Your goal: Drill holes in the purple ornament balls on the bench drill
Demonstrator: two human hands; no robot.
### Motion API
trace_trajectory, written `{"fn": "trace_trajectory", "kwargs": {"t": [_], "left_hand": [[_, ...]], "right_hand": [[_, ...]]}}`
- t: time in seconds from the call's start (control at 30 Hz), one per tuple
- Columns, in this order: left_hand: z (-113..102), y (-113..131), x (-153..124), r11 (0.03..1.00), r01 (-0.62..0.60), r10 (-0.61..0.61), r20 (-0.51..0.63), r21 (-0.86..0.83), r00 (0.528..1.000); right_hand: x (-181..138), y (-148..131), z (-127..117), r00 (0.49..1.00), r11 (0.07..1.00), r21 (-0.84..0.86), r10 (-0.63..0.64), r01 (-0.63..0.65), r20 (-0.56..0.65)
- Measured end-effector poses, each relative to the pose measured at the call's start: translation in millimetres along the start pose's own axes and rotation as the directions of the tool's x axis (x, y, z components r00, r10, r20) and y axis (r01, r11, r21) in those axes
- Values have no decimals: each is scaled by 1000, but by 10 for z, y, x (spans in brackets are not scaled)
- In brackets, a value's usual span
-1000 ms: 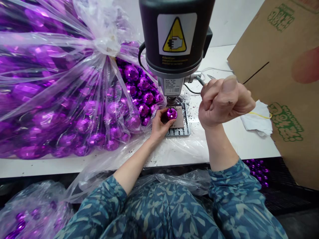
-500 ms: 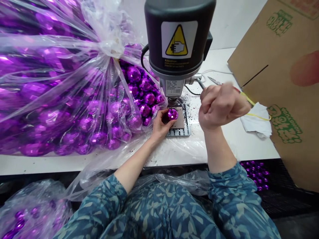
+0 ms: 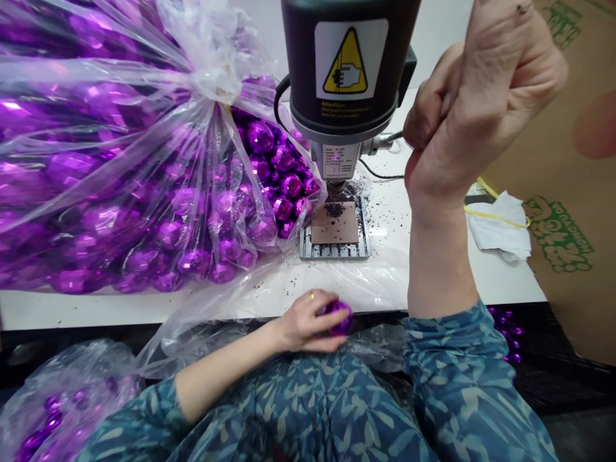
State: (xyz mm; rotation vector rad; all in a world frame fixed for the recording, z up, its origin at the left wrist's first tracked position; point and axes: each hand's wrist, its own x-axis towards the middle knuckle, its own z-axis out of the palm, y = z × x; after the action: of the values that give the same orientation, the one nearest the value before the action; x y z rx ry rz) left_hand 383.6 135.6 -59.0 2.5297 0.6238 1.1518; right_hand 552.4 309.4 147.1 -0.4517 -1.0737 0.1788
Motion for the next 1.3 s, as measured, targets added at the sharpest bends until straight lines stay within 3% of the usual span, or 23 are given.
{"fn": "trace_trajectory", "kwargs": {"t": [0.13,0.23,0.3,0.37,0.47,0.53,0.6,0.67,0.73,0.77,0.83,0.9,0.93,0.97,1.03,1.1,1.17,1.23,1.3], "left_hand": [[-1,184,-462,993,-52,27,227,104,973],[-79,213,-535,985,-74,22,306,157,952],[-178,167,-438,980,-111,65,258,168,964],[-293,38,-236,961,-110,80,127,253,989],[-454,-287,212,880,70,-3,-141,470,990],[-543,-515,544,796,283,-165,-258,534,952],[-620,-686,835,637,506,-438,-266,582,859],[-693,-776,1034,474,604,-639,-221,641,737],[-763,-790,1124,411,624,-720,-183,665,669],[-797,-773,1132,431,635,-721,-178,641,669],[-852,-702,1095,572,667,-671,-195,478,715],[-875,-598,1026,744,656,-620,-235,127,749],[-870,-541,991,777,622,-624,-246,-97,741],[-854,-484,961,748,581,-657,-234,-321,717],[-790,-388,922,528,515,-763,-111,-675,637],[-696,-330,907,237,478,-829,81,-846,553],[-578,-320,902,16,445,-841,229,-895,491],[-442,-353,886,-73,421,-846,279,-904,454],[-296,-422,853,-20,439,-871,231,-898,433]], "right_hand": [[5,-8,1,1000,998,58,-15,15,2],[11,-20,6,1000,996,91,-9,10,-12],[12,-34,12,1000,995,98,3,0,-30],[11,-47,19,1000,992,128,10,-7,-22],[11,-57,21,1000,987,161,-1,4,-13],[13,-55,15,1000,988,156,-3,5,-15],[16,-53,5,1000,989,149,10,-9,-4],[17,-53,-4,1000,988,150,25,-25,2],[16,-60,-8,999,986,163,34,-33,-4],[14,-65,-7,999,984,176,42,-40,-6],[10,-74,-3,998,975,216,63,-60,-7],[6,-76,2,998,965,254,67,-63,-7],[4,-74,3,998,962,268,61,-57,-6],[2,-69,2,999,959,279,51,-48,-4],[-2,-56,-1,999,954,297,37,-35,-1],[-6,-45,-6,999,952,305,38,-37,1],[-8,-42,-11,999,955,296,35,-34,3],[-9,-45,-15,1000,961,275,26,-27,8],[-11,-49,-18,1000,968,252,20,-22,10]]}}
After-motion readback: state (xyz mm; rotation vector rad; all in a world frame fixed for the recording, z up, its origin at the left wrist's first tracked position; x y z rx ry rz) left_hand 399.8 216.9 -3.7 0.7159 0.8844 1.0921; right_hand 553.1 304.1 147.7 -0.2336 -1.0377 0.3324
